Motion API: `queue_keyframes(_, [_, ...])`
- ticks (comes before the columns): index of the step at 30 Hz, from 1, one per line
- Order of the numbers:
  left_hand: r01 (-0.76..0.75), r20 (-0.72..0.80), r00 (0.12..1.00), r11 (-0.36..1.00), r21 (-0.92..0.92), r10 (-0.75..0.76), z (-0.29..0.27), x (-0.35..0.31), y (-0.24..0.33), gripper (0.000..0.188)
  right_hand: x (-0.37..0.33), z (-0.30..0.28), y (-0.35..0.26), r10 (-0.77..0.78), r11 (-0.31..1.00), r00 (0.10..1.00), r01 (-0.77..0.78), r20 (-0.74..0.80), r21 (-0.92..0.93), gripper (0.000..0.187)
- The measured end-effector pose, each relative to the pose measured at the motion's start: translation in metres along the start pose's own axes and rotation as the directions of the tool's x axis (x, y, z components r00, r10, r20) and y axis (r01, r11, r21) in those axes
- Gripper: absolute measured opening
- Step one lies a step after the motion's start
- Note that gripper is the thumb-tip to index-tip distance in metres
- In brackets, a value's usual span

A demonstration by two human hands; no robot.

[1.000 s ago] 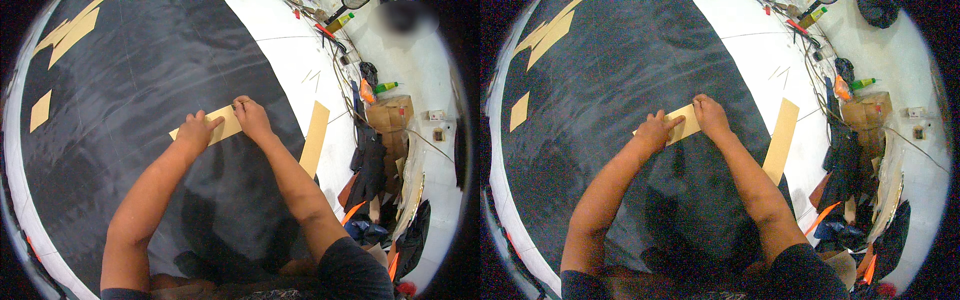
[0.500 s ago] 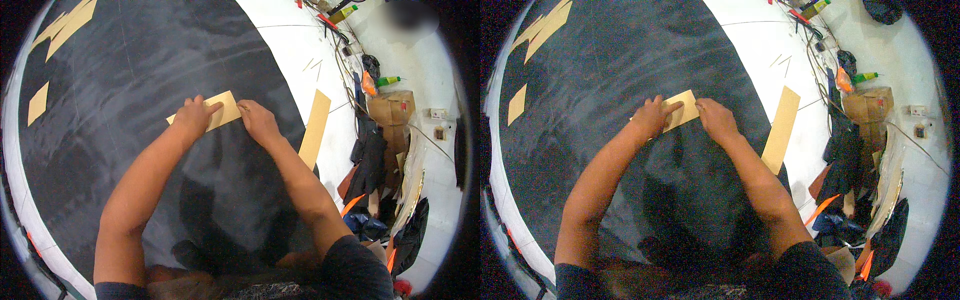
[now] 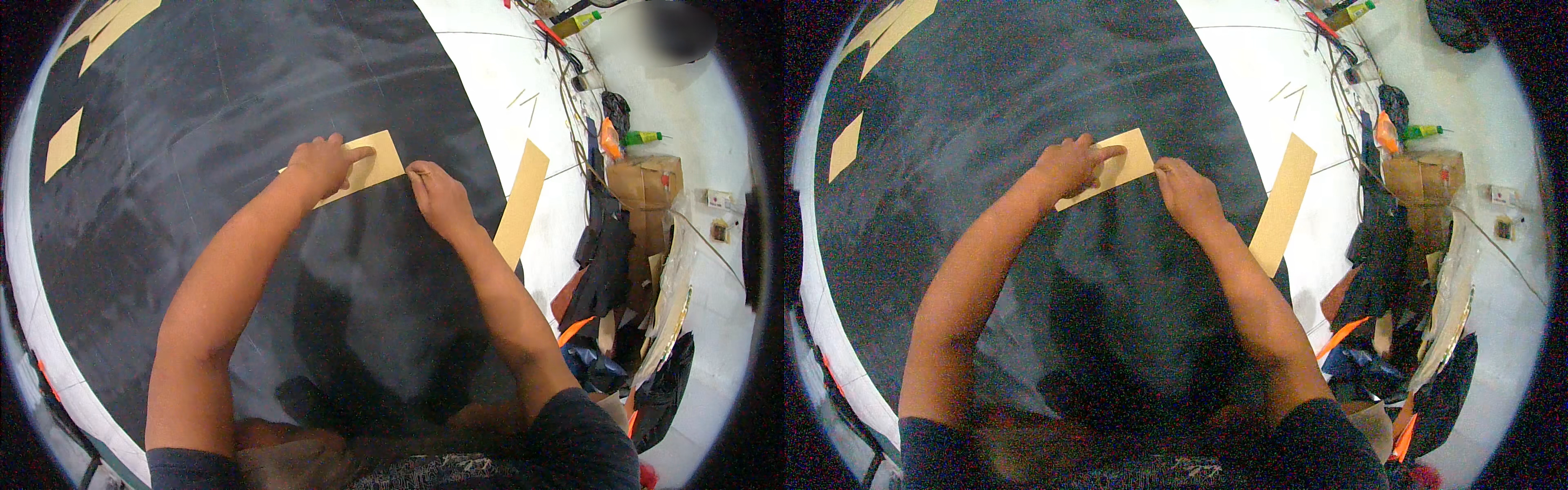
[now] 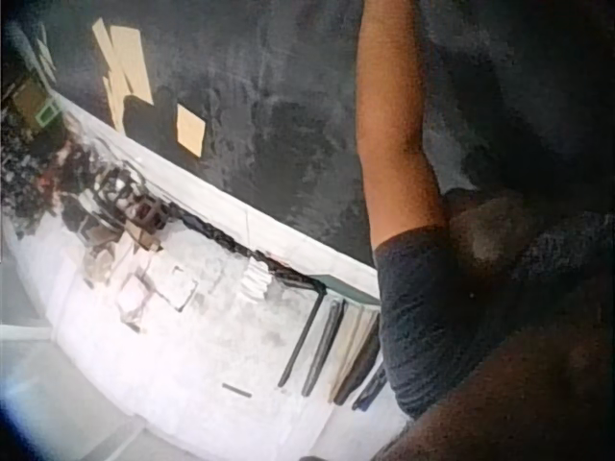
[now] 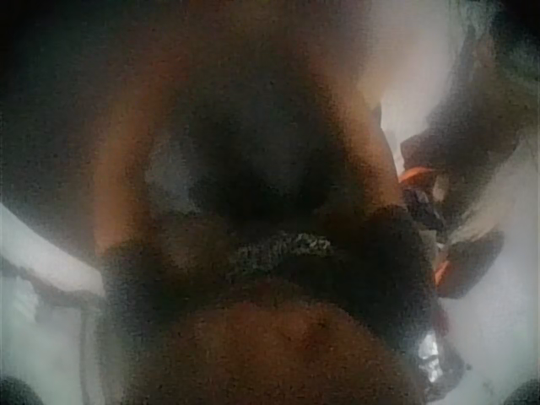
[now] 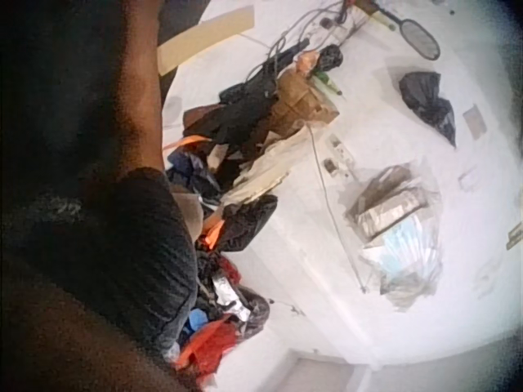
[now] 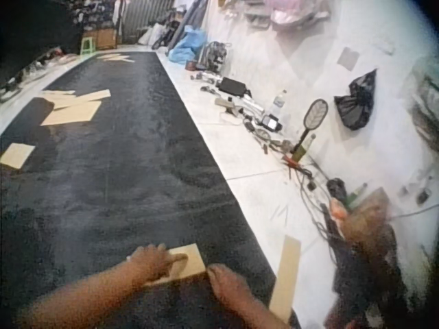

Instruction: The person places rectangular pieces of light-colored material onto a large black surface. They then use a small pointed tool to secure each piece by inserting pins into the corners and edges. The person repeats this process for multiple pieces, arranging them in a pattern on the floor.

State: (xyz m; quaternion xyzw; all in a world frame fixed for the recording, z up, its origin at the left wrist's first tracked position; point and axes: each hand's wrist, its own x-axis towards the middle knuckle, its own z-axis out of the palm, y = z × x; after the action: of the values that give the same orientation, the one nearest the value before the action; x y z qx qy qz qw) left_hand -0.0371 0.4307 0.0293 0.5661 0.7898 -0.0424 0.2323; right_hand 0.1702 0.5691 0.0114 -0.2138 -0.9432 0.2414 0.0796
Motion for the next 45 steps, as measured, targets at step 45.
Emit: queue_keyframes(45, [-0.183, 0.015, 0.982, 0.974, -0.130, 0.187, 0.007, 0.013, -0.031, 0.081, 0.014, 0.066, -0.100, -0.008, 0.944, 0.964, -0.080, 0.268, 0.319, 0.027])
